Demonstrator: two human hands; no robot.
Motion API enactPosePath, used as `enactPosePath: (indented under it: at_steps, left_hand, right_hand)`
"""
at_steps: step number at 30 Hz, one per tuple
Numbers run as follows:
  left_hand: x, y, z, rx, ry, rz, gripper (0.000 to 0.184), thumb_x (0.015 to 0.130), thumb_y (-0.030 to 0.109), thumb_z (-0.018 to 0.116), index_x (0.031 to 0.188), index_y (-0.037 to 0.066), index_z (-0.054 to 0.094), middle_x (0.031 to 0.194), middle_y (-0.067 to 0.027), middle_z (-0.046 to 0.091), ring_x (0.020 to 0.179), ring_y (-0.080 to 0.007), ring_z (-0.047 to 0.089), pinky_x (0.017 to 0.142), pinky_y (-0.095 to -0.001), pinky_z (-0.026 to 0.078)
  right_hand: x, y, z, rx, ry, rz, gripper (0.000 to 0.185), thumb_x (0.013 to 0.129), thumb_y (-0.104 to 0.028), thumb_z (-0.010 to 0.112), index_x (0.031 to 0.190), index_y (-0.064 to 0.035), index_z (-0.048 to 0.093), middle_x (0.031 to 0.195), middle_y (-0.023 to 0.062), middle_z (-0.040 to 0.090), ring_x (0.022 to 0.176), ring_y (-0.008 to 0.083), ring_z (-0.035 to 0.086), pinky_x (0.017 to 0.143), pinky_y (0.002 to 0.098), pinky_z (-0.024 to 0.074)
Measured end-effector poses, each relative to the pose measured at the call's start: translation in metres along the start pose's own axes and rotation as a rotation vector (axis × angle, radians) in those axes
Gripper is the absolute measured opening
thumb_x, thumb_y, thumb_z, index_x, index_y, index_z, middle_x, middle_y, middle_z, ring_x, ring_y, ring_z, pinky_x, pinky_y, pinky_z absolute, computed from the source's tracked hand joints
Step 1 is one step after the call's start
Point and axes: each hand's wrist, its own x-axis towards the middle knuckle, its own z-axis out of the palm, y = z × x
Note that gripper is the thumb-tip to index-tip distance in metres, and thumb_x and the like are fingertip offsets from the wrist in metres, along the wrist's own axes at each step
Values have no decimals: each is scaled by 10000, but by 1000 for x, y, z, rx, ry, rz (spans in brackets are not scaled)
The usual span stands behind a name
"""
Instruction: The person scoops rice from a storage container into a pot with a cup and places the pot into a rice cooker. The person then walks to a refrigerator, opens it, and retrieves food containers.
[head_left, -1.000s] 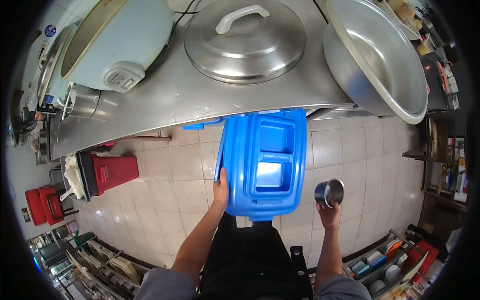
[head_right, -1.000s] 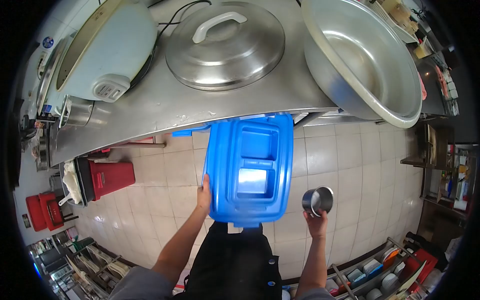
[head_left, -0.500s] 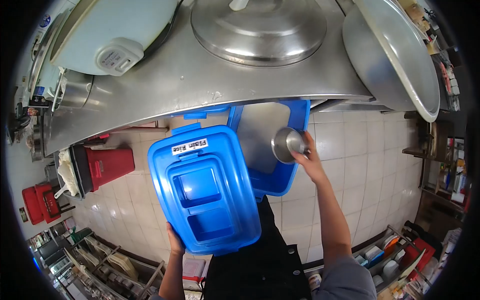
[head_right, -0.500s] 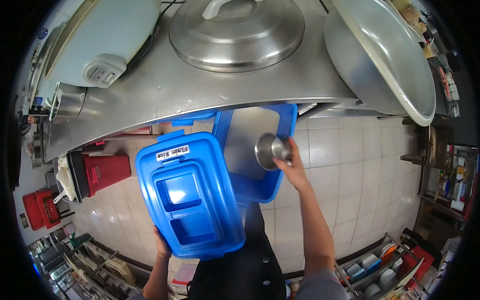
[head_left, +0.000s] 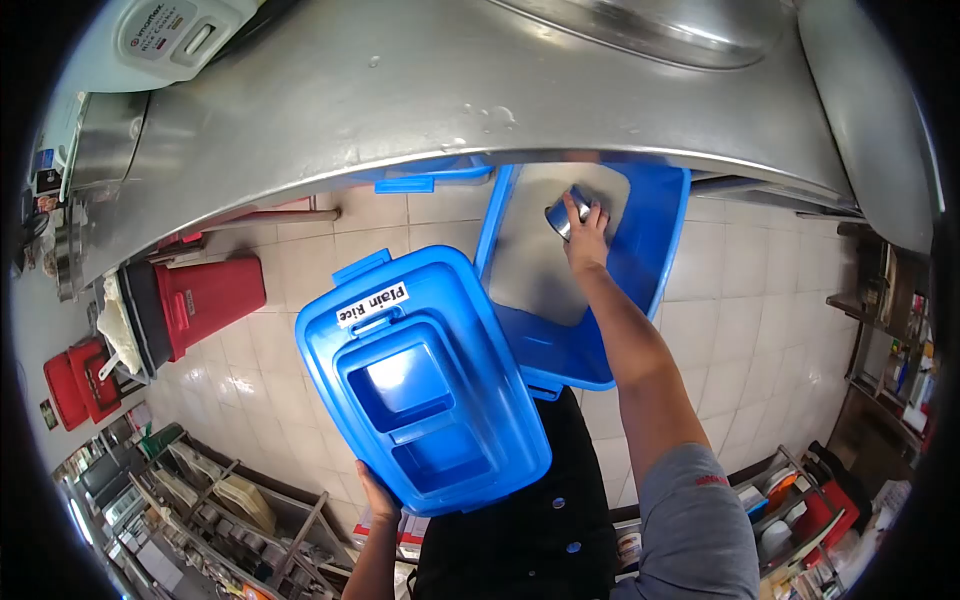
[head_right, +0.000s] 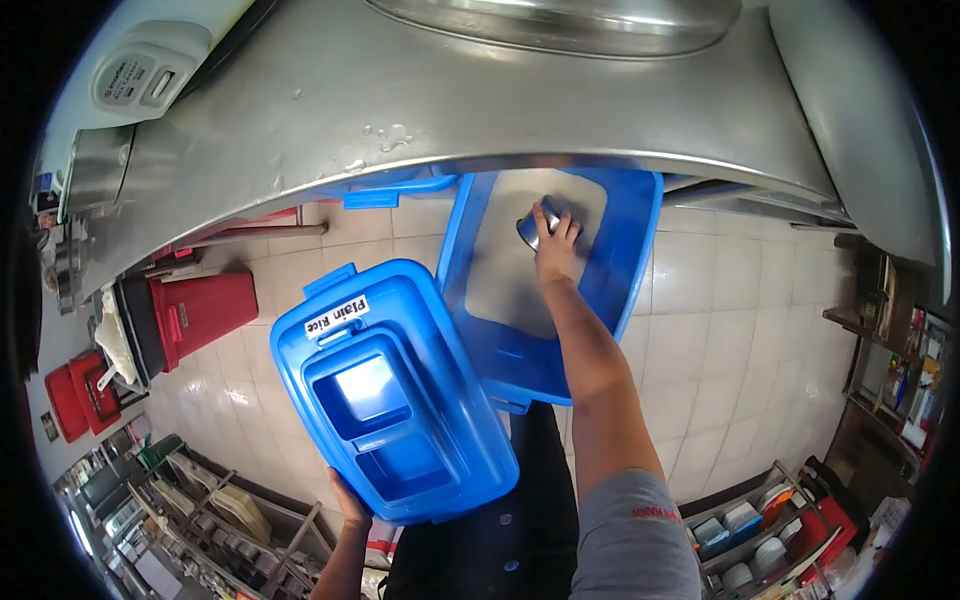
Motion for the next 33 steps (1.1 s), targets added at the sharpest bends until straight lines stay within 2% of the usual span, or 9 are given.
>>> enactPosePath:
  at_steps: [4,8,11,14,17,18,21,27,33]
  left_hand:
    - [12,-3,12,21,13,33,776,927,644,301,1435,58,273,1411,-124,390,1268,-283,407,1067,-409,326]
    - [9,-3,17,0,26,61,762,931,638,300,1423,57,296,1387,-119,415,1239,-270,436,1053,-398,344]
    - [11,-7,24,39,148,35,756,934,633,302,1417,51,307,1365,-123,435,1219,-261,452,1047,-389,351]
    - [13,-15,17,14,123,30,747,942,618,303,1407,34,323,1354,-128,448,1208,-257,460,1043,-385,352]
    - [9,-22,5,-40,83,44,741,947,607,309,1392,16,352,1351,-133,454,1203,-255,464,1042,-370,350]
    - [11,-23,1,11,114,56,749,946,611,308,1377,2,372,1338,-138,468,1195,-255,474,1036,-365,356]
    - [3,-12,11,85,150,56,771,941,621,306,1350,-25,405,1309,-149,494,1177,-255,492,1025,-359,368]
    - [-14,4,30,102,155,-28,862,904,675,329,1331,-69,418,1281,-172,520,1153,-264,517,1010,-362,386]
    - [-34,12,66,92,188,158,914,876,700,364,1331,-91,417,1307,-195,503,1177,-287,507,1014,-377,383]
  right_hand:
    - [2,8,56,-5,94,47,829,801,44,529,1453,-366,221,1378,228,300,1246,448,335,1030,472,383]
    - [-26,-6,108,-30,77,58,861,773,25,581,1443,-385,228,1370,217,310,1259,454,323,1039,482,370]
    - [-54,-34,118,169,-323,137,872,723,10,625,1427,-373,281,1358,213,318,1250,435,348,1041,479,365]
    - [-54,-9,102,652,-507,202,846,680,-2,629,1401,-348,354,1340,205,339,1213,406,401,1038,439,371]
    - [-66,16,52,1339,-801,525,844,666,-10,569,1440,-261,342,1399,148,366,1199,330,449,963,390,445]
    - [-73,44,97,1370,-655,285,866,669,-4,547,1471,-185,274,1426,112,369,1204,296,462,865,426,512]
    - [-98,45,-11,1590,-605,537,898,664,11,536,1487,-145,211,1423,107,380,1201,295,477,820,448,537]
    - [-136,60,-125,1922,-551,546,760,683,-12,510,1412,-109,319,1370,110,434,1201,308,492,884,462,513]
    - [-168,71,-214,2304,-620,249,459,756,-67,548,1201,34,503,1164,133,590,1078,260,578,924,432,474]
